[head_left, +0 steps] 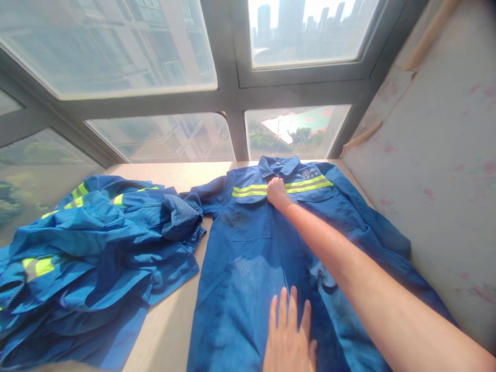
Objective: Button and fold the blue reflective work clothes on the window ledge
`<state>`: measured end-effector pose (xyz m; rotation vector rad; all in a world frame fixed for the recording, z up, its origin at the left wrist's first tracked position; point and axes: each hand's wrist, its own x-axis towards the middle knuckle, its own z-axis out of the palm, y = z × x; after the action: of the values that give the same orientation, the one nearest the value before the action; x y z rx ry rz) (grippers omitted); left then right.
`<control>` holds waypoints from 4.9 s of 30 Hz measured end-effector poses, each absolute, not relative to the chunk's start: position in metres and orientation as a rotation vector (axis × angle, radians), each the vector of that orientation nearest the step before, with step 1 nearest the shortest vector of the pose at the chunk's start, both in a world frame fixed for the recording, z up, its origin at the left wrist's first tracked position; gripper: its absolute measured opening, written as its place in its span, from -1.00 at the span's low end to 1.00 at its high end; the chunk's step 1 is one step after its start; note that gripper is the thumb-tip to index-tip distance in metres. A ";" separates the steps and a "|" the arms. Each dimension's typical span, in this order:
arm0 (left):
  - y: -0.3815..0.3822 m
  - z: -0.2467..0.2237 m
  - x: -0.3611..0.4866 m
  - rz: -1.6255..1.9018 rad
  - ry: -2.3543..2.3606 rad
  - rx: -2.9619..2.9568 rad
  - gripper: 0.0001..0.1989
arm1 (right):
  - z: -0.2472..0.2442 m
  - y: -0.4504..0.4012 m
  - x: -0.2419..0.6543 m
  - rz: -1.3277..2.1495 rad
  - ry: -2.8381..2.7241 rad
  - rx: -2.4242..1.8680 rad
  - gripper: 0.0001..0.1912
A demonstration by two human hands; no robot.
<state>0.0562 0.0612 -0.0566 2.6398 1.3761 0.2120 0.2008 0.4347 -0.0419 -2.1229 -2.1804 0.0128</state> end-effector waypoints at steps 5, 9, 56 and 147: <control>0.060 -0.056 0.055 0.220 1.384 2.641 -0.18 | -0.039 0.440 0.205 0.094 -2.157 -2.075 -0.55; 0.060 -0.055 0.056 0.235 1.396 2.650 -0.19 | -0.040 0.444 0.223 0.197 -2.081 -2.028 -0.50; 0.029 -0.011 -0.194 0.744 1.647 2.290 -0.60 | -0.052 -0.080 0.428 0.212 -1.458 -2.054 -0.51; 0.091 0.017 -0.182 0.666 1.723 1.893 -0.67 | -0.081 0.016 0.332 0.375 -1.304 -1.976 -0.65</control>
<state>-0.1821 0.0912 0.0165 1.8926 1.7228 0.6655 0.3323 0.0158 -0.0810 -1.9764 -1.3037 0.3749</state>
